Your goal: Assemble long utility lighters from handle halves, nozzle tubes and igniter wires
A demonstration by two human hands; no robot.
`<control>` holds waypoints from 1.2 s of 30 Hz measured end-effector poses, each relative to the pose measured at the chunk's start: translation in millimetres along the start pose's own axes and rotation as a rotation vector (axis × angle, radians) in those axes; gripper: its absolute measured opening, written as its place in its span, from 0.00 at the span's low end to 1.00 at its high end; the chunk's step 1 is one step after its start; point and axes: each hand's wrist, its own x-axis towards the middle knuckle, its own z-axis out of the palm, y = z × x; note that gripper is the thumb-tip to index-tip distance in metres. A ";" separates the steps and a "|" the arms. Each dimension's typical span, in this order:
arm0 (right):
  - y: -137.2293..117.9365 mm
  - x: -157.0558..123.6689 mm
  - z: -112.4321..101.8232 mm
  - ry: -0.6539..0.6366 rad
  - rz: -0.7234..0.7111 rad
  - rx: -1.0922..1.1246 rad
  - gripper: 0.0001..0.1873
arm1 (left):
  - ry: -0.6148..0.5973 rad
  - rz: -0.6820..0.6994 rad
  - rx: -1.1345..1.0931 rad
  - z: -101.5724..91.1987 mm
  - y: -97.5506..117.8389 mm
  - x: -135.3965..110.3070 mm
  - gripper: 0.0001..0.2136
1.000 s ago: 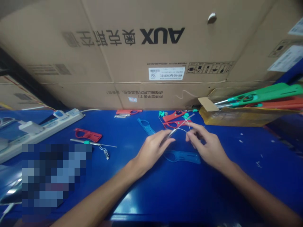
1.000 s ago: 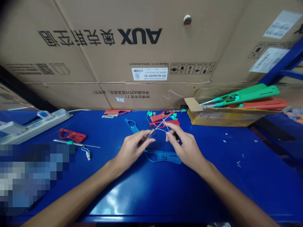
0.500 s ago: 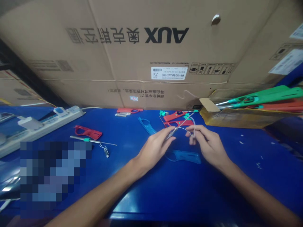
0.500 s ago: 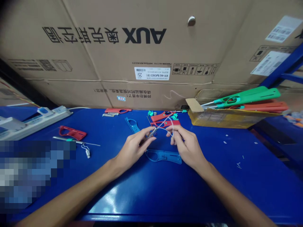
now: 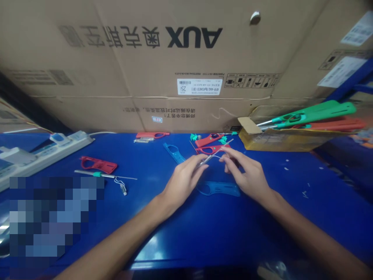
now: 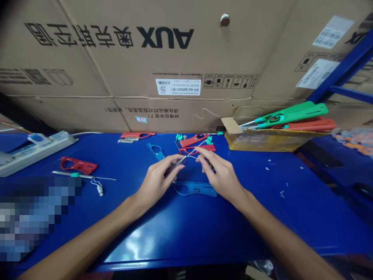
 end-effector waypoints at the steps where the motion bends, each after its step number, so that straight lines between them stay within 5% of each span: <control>1: -0.8 1.0 -0.8 -0.009 -0.026 -0.015 0.22 | 0.009 -0.029 0.001 0.7 -0.1 0.0 0.09; 5: -1.7 3.8 -2.9 -0.046 -0.107 -0.052 0.21 | 0.030 -0.097 0.006 1.3 0.9 0.8 0.06; 12: -2.6 3.8 -2.9 -0.104 -0.141 -0.129 0.17 | 0.034 -0.020 0.076 -4.8 1.1 3.8 0.05; 36: -3.3 2.9 0.7 -0.132 -0.031 -0.103 0.17 | -0.005 0.008 0.119 -8.1 -3.4 4.3 0.06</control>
